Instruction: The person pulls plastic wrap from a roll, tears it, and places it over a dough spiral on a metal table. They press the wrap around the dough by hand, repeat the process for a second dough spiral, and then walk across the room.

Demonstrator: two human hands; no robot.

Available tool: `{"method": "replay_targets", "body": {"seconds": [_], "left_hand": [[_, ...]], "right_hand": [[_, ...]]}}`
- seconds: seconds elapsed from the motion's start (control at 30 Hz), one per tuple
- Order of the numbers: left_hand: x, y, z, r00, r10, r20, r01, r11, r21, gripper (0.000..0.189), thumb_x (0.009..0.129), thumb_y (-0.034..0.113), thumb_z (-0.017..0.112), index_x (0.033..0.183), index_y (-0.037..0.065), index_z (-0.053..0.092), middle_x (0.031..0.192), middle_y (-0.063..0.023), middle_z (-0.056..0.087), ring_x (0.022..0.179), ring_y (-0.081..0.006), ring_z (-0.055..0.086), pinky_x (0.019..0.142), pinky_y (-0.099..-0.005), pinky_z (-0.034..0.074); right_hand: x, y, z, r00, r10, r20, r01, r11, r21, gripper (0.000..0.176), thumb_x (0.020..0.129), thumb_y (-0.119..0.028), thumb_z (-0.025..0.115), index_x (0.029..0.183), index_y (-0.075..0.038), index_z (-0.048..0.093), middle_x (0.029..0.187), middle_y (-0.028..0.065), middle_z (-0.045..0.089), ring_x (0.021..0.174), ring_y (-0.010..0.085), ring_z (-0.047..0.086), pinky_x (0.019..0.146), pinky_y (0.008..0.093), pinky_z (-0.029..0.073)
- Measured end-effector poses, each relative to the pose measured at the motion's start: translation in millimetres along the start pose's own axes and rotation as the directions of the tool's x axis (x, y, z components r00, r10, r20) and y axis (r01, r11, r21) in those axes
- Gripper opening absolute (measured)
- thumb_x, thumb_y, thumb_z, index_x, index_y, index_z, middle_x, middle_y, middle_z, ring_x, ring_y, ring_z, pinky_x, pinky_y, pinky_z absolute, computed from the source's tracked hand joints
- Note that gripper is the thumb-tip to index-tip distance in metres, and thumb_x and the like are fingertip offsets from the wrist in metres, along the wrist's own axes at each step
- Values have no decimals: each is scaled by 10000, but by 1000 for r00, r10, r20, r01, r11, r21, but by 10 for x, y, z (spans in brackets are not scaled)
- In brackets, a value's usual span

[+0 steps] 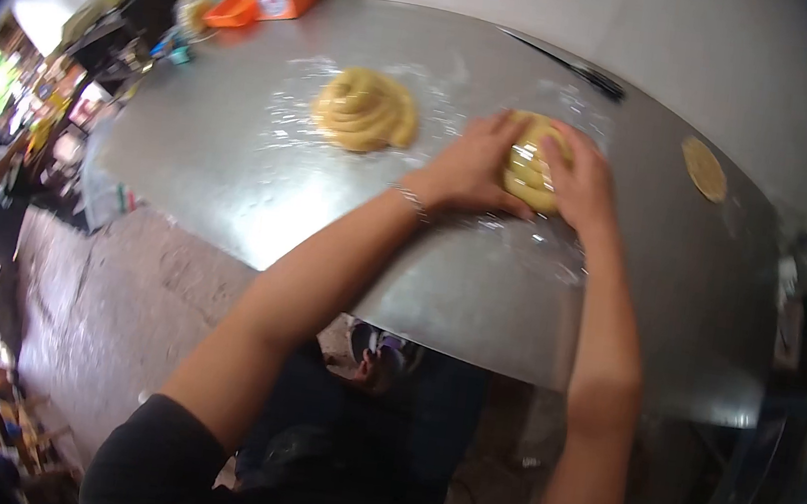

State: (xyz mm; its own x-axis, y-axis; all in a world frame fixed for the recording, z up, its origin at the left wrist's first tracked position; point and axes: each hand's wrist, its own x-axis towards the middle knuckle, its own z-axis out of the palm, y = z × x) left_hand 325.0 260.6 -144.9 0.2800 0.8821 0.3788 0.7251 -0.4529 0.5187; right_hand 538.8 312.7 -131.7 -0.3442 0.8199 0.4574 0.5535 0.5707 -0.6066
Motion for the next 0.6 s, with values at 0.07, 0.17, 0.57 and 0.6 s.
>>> {"method": "replay_targets", "body": {"seconds": [0.07,0.17,0.57,0.6], "left_hand": [[-26,52,-17,1000,-28,-4,28,1000,-6,1354,593,545,1023,1644,-3,371,1660,-374,366,1530,-543,379,1285,-526,346],[-34,53,-17,999,-29,-26,27,999,-43,1359,569,534,1028,1634,-6,380,1646,-366,383,1546,-519,370,1301,-539,309],[-30,40,30,999,-3,-50,0,998,-70,1352,538,498,1034,1605,-21,384,1623,-359,403,1542,-504,372,1318,-579,228],[-22,25,42,998,4,-60,-8,997,-73,1353,536,494,1034,1604,-22,383,1622,-360,402,1542,-501,369,1320,-574,224]], "right_hand": [[7,52,-7,998,-54,11,54,999,4,443,1096,-345,647,1364,4,695,1344,228,726,1239,379,704,1075,421,529],[-4,5,-38,998,-48,32,47,998,32,444,1115,-329,620,1380,22,682,1344,226,726,1240,362,705,1075,418,524],[23,129,-71,997,-34,76,33,999,14,523,1147,-397,551,1438,27,643,1398,238,698,1296,353,673,1111,430,495],[36,198,-34,996,-50,78,48,999,15,523,1150,-395,548,1442,29,640,1403,238,696,1295,351,673,1110,429,495]]}}
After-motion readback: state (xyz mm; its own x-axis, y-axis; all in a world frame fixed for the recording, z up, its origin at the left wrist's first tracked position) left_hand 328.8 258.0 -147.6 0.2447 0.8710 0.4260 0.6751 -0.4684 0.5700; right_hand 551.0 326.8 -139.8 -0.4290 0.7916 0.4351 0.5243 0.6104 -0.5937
